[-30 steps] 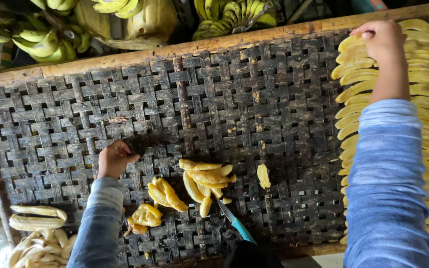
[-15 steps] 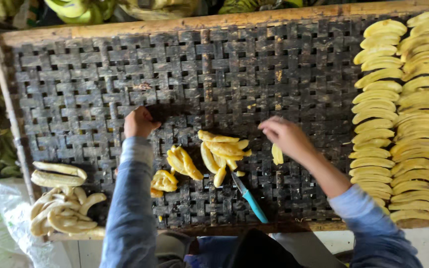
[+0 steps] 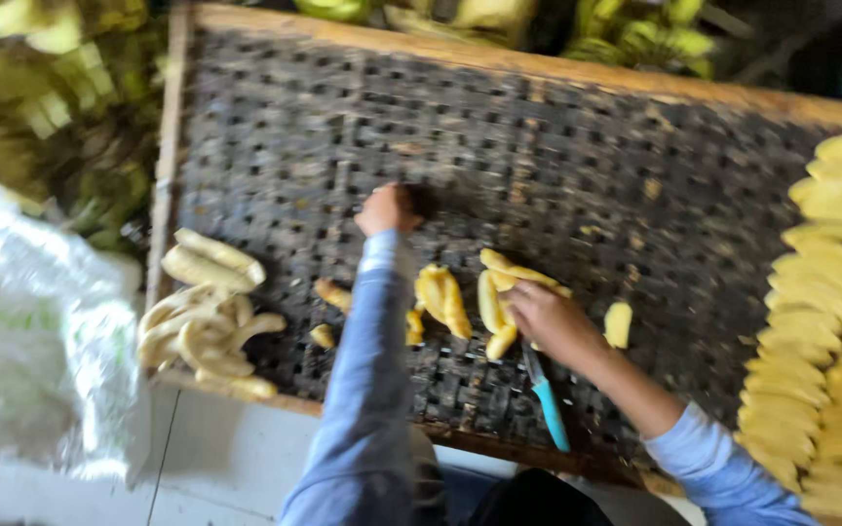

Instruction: The person sits on the floor beside a woven bamboo drying tray and places peeled banana halves one at a time from a pile into a neat row along the tray's edge. A small knife lies on the tray and is picked up near the end while the person continues handling the bananas.

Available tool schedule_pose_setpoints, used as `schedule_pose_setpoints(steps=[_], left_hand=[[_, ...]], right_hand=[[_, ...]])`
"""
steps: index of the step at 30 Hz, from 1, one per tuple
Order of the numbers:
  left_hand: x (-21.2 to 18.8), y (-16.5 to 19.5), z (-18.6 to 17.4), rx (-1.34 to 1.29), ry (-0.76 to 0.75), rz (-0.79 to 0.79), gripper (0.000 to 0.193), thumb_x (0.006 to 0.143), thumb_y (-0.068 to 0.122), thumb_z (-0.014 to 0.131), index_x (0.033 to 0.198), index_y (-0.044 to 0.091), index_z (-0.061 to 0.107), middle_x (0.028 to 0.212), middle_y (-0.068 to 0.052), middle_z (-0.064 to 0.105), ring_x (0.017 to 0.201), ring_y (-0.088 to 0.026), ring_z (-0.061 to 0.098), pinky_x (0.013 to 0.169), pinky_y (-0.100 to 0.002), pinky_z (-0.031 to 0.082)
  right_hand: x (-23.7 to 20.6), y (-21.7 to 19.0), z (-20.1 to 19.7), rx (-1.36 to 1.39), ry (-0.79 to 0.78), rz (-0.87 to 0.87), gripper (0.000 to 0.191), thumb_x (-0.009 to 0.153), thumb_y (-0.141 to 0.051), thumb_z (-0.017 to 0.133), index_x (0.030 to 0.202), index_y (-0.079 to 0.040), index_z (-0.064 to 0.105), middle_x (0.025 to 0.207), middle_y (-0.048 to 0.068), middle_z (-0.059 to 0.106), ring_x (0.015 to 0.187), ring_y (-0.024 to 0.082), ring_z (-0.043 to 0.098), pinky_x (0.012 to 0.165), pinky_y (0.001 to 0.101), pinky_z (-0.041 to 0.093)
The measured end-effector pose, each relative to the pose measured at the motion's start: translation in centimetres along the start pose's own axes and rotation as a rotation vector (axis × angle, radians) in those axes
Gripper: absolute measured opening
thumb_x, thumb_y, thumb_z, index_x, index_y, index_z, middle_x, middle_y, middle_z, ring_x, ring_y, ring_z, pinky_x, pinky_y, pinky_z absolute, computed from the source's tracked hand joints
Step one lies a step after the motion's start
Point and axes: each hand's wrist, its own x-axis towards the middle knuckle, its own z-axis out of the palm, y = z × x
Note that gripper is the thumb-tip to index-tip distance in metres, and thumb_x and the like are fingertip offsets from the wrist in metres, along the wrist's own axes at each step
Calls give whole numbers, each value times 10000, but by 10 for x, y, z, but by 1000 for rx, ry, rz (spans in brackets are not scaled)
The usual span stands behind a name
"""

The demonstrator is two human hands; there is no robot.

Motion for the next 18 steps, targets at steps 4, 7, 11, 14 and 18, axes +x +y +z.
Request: schedule_pose_setpoints(steps=[4, 7, 11, 14, 18], left_hand=[[-4, -11, -10, -18, 103, -75, 205, 836, 250, 760, 1038, 225, 740, 1130, -56, 738, 1087, -319, 708, 846, -514, 559], [-4, -20, -15, -49, 156, -98, 163, 960, 210, 590, 1062, 217, 718, 1146, -46, 702, 1101, -315, 686, 842, -541, 533], [-3, -30, -20, -96, 191, -119, 162, 951, 217, 604, 1069, 225, 714, 1127, -26, 692, 1094, -301, 670, 862, -567, 500], [-1, -38, -21, -73, 176, -116, 195, 875, 209, 645, 1055, 225, 720, 1119, -15, 694, 1096, -274, 668, 843, -534, 505], [7, -46, -19, -131, 221, -165, 151, 949, 210, 611, 1030, 230, 737, 1099, -2, 703, 1078, -261, 675, 861, -542, 495]], right_hand=[[59, -88, 98, 0, -595, 1, 138, 1058, -129, 546, 985, -39, 620, 899, 139, 669, 871, 276, 662, 834, 361, 553], [109, -171, 163, 372, -318, -407, 166, 930, -67, 624, 1087, -27, 660, 992, 135, 672, 977, 294, 648, 864, 394, 538], [188, -261, 199, 494, 14, -419, 147, 932, -54, 655, 1076, -38, 678, 1037, 120, 678, 1004, 318, 664, 867, 410, 547], [236, -298, 206, 589, 30, -159, 131, 974, -20, 621, 1090, -37, 680, 1034, 119, 676, 945, 307, 691, 795, 396, 559], [276, -316, 220, 519, 209, -128, 216, 945, 15, 622, 1153, -40, 647, 1030, 135, 668, 965, 307, 678, 832, 398, 571]])
